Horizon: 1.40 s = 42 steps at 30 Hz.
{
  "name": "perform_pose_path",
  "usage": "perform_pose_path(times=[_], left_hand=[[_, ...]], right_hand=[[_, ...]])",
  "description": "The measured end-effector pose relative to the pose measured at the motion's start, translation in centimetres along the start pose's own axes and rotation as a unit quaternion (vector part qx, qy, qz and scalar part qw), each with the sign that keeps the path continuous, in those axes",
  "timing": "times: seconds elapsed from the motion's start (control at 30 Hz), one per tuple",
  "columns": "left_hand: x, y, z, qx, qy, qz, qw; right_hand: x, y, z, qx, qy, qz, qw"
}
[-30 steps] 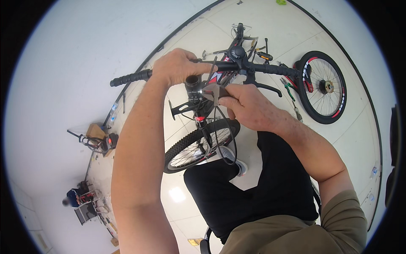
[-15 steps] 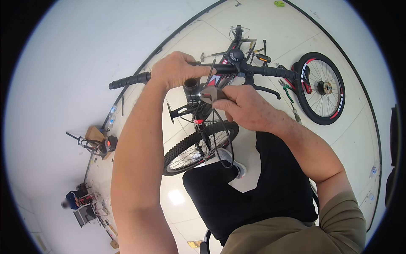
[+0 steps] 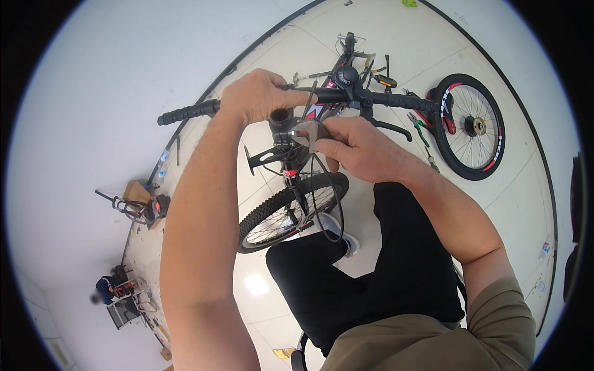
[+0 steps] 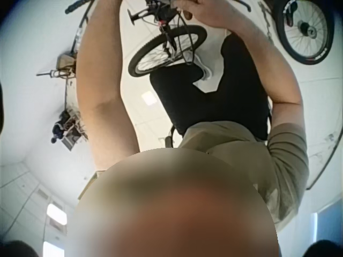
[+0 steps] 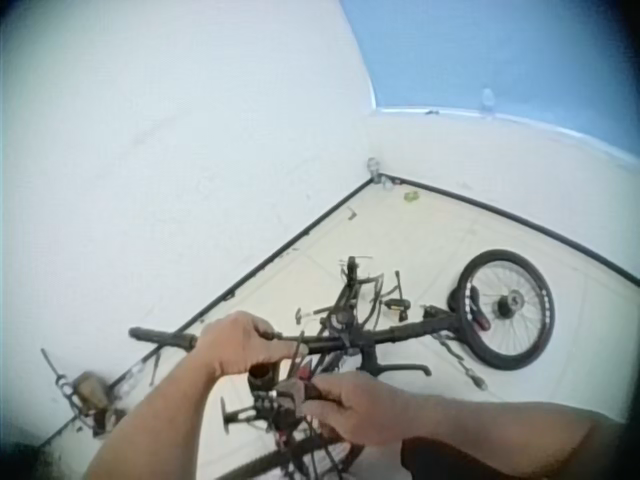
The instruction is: The person uses a wrench to tighten the front wheel axle nuts on a bicycle, then adjusts the handlebar stem bolts. The bicycle is positioned upside down on the floor during the task.
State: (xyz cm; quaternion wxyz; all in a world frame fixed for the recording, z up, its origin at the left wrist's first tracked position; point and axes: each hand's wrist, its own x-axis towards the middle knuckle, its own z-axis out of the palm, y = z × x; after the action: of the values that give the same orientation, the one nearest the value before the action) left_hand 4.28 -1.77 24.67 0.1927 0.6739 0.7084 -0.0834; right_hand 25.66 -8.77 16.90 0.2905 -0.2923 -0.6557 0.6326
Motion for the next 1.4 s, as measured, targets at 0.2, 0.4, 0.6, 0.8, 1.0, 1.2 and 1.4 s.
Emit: perform_pose_path(times=[0.2,0.4,0.6,0.8,1.0,1.2,1.4], left_hand=[[-0.1,-0.1,0.0,-0.006,0.0,-0.004,1.0],[-0.1,0.0,0.2,-0.011,0.018,0.005,1.0],[-0.3,-0.1,0.0,-0.013,0.009,0.008,1.0],[0.1,-0.4,0.2,-0.005,0.013,0.008,1.0],[0.3,-0.6,0.3,-0.009,0.015,0.012,1.0],[0.3,-0.5,0.3,0.003,0.011,0.007,1.0],[0.0,-0.2,0.1,-0.001,0.01,0.007,1.0]], right_hand=[[0.1,-1.0,-0.1,0.015,0.009,0.076,0.997],[0.3,-0.6,-0.1,0.034,0.04,0.11,0.993],[0.3,-0.4,0.1,0.008,0.025,0.07,0.997],[-0.1,-0.3,0.4,-0.026,0.044,0.029,0.998],[0.2,0.2,1.1,-0.059,0.083,-0.018,0.995],[0.5,-0.3,1.5,-0.081,0.093,0.0,0.992],[0.7,0.3,1.8,-0.138,0.101,-0.018,0.985]])
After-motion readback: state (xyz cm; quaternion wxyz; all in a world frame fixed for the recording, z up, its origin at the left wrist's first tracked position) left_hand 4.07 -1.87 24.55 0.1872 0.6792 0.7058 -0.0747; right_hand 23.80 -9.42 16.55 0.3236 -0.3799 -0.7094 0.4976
